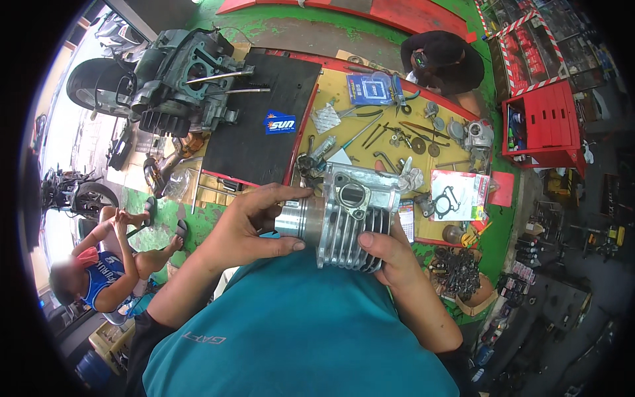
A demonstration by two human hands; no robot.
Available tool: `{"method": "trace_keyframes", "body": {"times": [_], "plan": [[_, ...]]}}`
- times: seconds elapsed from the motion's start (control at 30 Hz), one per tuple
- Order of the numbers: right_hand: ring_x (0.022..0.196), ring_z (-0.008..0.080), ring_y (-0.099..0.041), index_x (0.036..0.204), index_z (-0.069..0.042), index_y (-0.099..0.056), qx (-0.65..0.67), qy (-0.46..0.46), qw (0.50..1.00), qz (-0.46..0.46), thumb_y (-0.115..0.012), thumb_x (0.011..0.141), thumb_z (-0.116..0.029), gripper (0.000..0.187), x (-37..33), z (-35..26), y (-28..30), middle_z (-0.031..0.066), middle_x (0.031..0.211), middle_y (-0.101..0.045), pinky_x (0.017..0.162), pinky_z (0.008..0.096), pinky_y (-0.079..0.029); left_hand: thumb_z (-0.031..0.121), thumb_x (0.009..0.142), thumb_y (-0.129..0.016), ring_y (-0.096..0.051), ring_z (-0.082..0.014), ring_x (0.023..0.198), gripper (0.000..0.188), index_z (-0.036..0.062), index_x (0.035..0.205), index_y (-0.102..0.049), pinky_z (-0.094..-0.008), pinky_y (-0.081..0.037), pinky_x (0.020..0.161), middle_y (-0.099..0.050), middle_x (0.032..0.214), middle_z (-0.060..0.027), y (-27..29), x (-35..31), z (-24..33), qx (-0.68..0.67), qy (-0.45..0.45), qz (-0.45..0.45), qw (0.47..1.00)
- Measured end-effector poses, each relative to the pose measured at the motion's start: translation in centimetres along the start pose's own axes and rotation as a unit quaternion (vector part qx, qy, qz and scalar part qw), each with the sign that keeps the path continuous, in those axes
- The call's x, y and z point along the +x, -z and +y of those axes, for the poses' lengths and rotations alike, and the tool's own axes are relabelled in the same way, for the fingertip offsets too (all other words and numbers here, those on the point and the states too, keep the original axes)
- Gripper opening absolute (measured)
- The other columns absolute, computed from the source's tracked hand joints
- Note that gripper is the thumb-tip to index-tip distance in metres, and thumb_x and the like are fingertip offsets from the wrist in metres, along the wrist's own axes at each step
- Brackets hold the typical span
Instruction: The person holds a motorcycle engine cylinder and piston assembly, rotating it to inspect the fit and alignment of the piston rings. They manipulate the assembly with both hands, checking the internal components before placing it on the workbench.
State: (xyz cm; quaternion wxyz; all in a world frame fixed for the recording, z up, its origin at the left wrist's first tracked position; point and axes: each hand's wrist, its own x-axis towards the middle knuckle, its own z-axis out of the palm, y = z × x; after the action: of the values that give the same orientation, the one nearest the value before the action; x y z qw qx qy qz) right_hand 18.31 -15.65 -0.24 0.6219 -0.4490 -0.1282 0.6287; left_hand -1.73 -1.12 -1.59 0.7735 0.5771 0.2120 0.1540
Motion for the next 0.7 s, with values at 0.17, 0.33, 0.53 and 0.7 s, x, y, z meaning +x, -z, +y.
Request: {"method": "trace_keyframes", "body": {"times": [0.17, 0.33, 0.53, 0.7], "plan": [[0.130, 0.0305, -0.053, 0.162, -0.014, 0.000, 0.006, -0.005, 1.000, -0.007, -0.076, 0.078, -0.026, 0.115, 0.0, -0.2, -0.3, 0.0184, 0.146, -0.046, 0.109, 0.0441, -0.046, -0.002, 0.079, -0.078, -0.067, -0.0216, 0.110, 0.065, -0.0030, 0.139, -0.054, -0.0364, -0.058, 0.094, -0.060, 0.119, -0.0120, 0.2, -0.2, -0.6, 0.019, -0.028, 0.006, 0.999], [0.128, 0.0296, -0.056, 0.161, -0.012, -0.007, 0.002, 0.014, 1.000, -0.003, -0.076, 0.078, -0.026, 0.109, 0.3, -0.1, -0.4, 0.0173, 0.145, -0.048, 0.107, 0.0439, -0.048, 0.001, 0.080, -0.079, -0.065, -0.0195, 0.104, 0.071, -0.0004, 0.145, -0.050, -0.0349, -0.059, 0.090, -0.061, 0.119, -0.0133, 0.0, -0.3, -0.4, 0.056, -0.030, 0.006, 0.998], [0.114, 0.0271, -0.065, 0.142, 0.003, -0.045, 0.049, -0.047, 0.998, 0.002, -0.072, 0.082, -0.029, 0.073, 0.2, -0.1, 1.1, 0.0169, 0.128, -0.062, 0.099, 0.0411, -0.054, -0.001, 0.081, -0.080, -0.056, -0.0207, 0.127, 0.080, 0.0010, 0.151, -0.041, -0.0348, -0.051, 0.102, -0.058, 0.134, -0.0124, -0.1, 0.0, 0.6, 0.083, 0.001, -0.013, 0.996], [0.106, 0.0262, -0.069, 0.135, 0.005, -0.051, 0.065, -0.032, 0.997, 0.001, -0.070, 0.084, -0.031, 0.065, 0.8, -1.0, 0.2, 0.0173, 0.122, -0.066, 0.093, 0.0402, -0.057, -0.002, 0.077, -0.077, -0.060, -0.0185, 0.121, 0.082, 0.0016, 0.151, -0.042, -0.0335, -0.055, 0.096, -0.054, 0.139, -0.0120, 0.5, 0.2, 2.1, 0.127, 0.007, -0.029, 0.991]]}}
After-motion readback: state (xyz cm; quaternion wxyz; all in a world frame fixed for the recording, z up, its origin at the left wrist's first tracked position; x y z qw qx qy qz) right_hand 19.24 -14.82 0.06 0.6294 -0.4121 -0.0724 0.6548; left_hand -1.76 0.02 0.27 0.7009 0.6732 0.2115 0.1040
